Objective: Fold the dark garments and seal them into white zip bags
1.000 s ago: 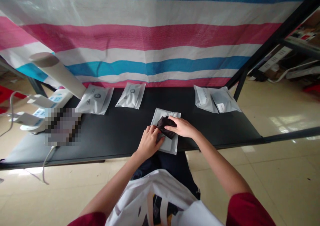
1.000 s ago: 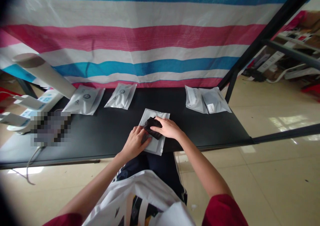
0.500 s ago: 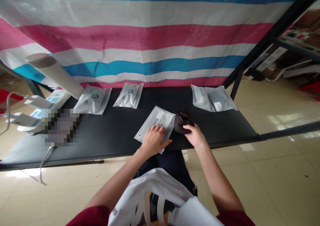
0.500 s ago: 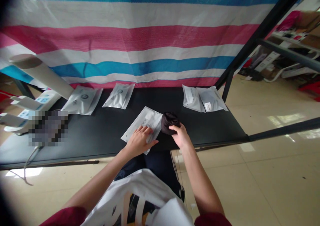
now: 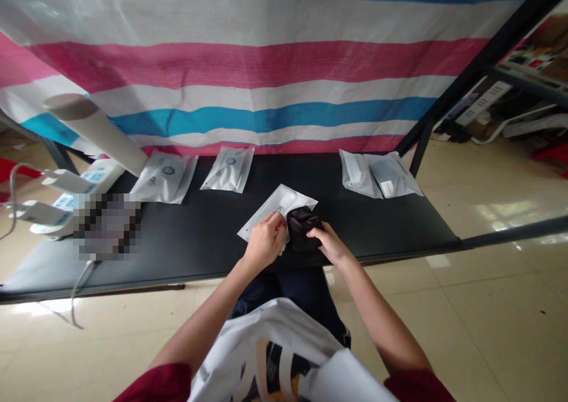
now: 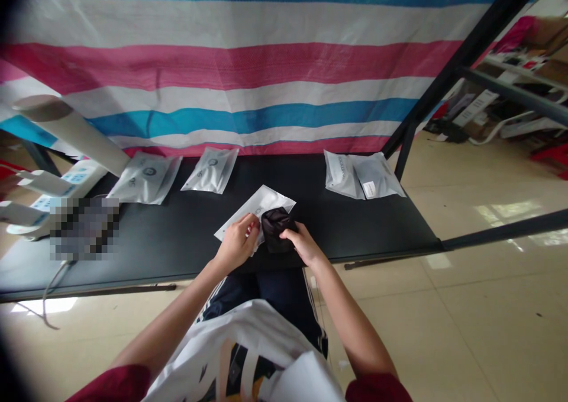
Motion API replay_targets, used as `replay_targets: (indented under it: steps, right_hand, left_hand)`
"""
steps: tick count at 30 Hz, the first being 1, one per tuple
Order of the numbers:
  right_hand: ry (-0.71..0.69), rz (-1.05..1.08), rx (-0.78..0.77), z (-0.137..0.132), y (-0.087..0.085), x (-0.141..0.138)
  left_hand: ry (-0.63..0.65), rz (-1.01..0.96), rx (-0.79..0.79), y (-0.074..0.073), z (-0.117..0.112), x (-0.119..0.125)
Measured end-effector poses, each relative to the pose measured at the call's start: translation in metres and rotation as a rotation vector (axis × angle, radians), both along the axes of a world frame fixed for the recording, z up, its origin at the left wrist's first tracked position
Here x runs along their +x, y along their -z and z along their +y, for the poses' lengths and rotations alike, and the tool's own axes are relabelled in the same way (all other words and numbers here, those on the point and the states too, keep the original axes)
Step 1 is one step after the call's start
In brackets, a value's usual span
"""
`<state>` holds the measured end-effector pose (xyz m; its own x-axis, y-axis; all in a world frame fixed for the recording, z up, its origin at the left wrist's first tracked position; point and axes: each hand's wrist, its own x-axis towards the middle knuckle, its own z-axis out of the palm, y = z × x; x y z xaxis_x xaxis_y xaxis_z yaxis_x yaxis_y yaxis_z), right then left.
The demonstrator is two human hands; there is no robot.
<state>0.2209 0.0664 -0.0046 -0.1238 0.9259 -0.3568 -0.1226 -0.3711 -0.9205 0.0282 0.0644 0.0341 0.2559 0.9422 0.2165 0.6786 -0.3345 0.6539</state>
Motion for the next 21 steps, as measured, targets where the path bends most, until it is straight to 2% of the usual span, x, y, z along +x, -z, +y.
replay_targets:
  steps: [3,6,8,12,14,18,21]
  right_hand:
    - [-0.130,-0.056,0.081,0.007,-0.012,-0.003]
    - [-0.161,-0.111,0.089,0.014,-0.019,-0.008]
    - [-0.088,-0.089,0.030,0.019,-0.019,-0.015]
    - [0.185,0.139,-0.074,0.022,-0.012,-0.032]
    - [0.208,0.192,-0.077,0.022,-0.010,-0.038]
    - [0.109,0.069,0.003,0.020,-0.011,-0.036]
    - [-0.067,-0.064,0.081,0.022,-0.015,-0.026]
  left_hand:
    - [-0.040,-0.056,0.056,-0.004,-0.002,-0.003]
    - [-0.031,-0.052,0.074,-0.009,-0.005,-0.003]
    - [-0.004,-0.031,0.049,-0.010,-0.007,0.000]
    - [0.098,0.021,-0.002,-0.008,-0.012,0.008]
    - [0.138,0.052,0.001,-0.007,-0.013,0.010]
    - [0.100,0.141,0.073,-0.008,-0.010,0.008]
    - [0.085,0.155,0.115,-0.011,-0.008,0.003]
